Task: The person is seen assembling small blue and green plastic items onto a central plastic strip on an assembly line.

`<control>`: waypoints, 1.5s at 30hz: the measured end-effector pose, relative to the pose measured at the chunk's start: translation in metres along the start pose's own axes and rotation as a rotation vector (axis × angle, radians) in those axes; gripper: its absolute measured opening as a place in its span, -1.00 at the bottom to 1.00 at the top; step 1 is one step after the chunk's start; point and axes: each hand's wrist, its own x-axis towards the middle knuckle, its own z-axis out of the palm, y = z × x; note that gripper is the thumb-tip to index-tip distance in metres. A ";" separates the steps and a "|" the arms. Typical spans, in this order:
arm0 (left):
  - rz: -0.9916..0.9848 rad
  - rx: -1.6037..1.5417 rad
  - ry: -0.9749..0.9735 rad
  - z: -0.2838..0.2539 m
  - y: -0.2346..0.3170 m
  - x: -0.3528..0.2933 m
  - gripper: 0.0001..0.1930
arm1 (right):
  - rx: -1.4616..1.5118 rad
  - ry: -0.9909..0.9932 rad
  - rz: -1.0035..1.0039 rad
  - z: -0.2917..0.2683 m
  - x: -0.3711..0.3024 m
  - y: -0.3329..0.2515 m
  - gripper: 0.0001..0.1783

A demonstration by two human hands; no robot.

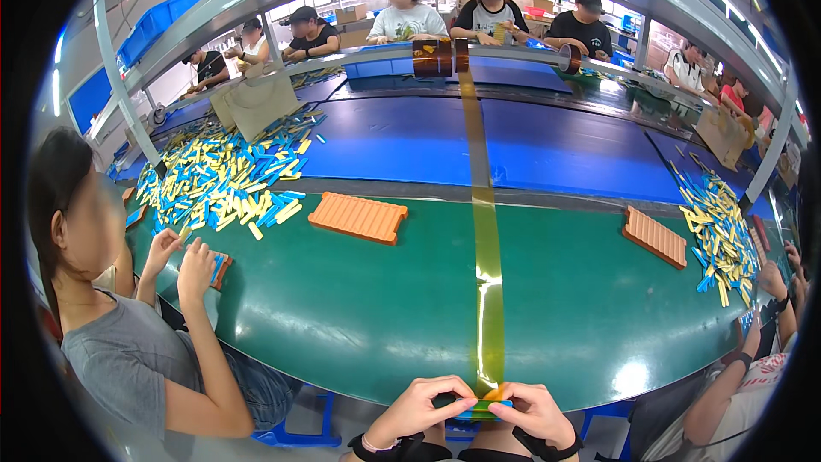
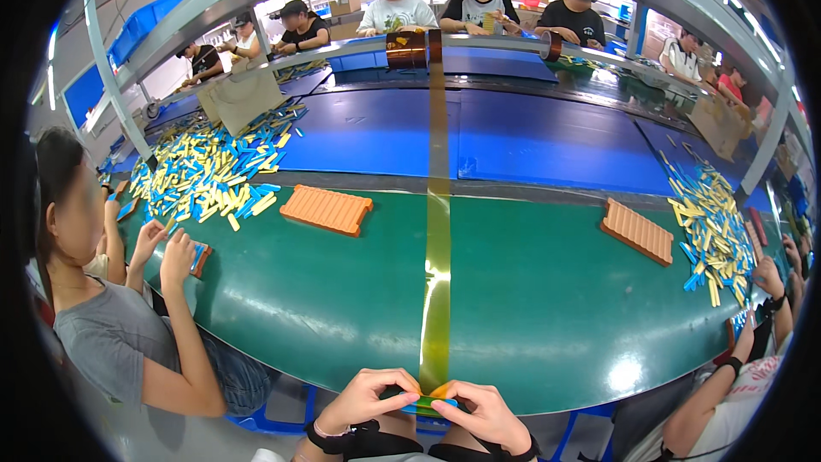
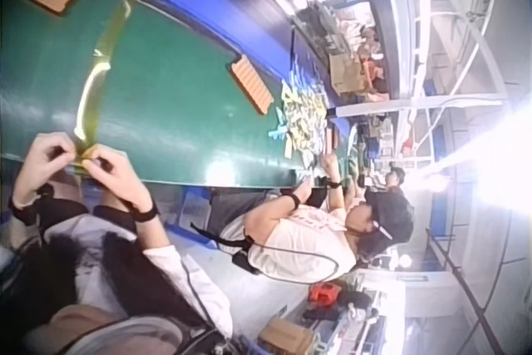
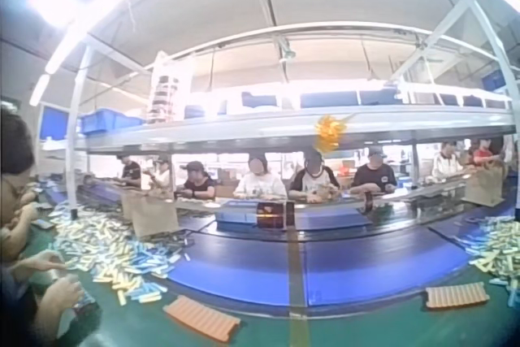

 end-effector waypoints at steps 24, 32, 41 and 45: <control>0.007 -0.006 -0.005 0.000 0.006 0.000 -0.91 | -0.084 -0.015 0.031 -0.003 0.000 0.002 -0.91; 0.015 -0.015 -0.024 -0.002 0.003 0.001 -0.91 | -0.048 0.002 -0.025 -0.001 0.001 0.007 -0.89; 0.009 -0.019 -0.031 -0.002 0.006 0.001 -0.91 | -0.082 -0.005 -0.049 -0.002 0.001 0.010 -0.89; -0.011 -0.020 -0.012 -0.001 0.008 0.001 -0.91 | -0.082 -0.005 -0.049 -0.002 0.001 0.009 -0.89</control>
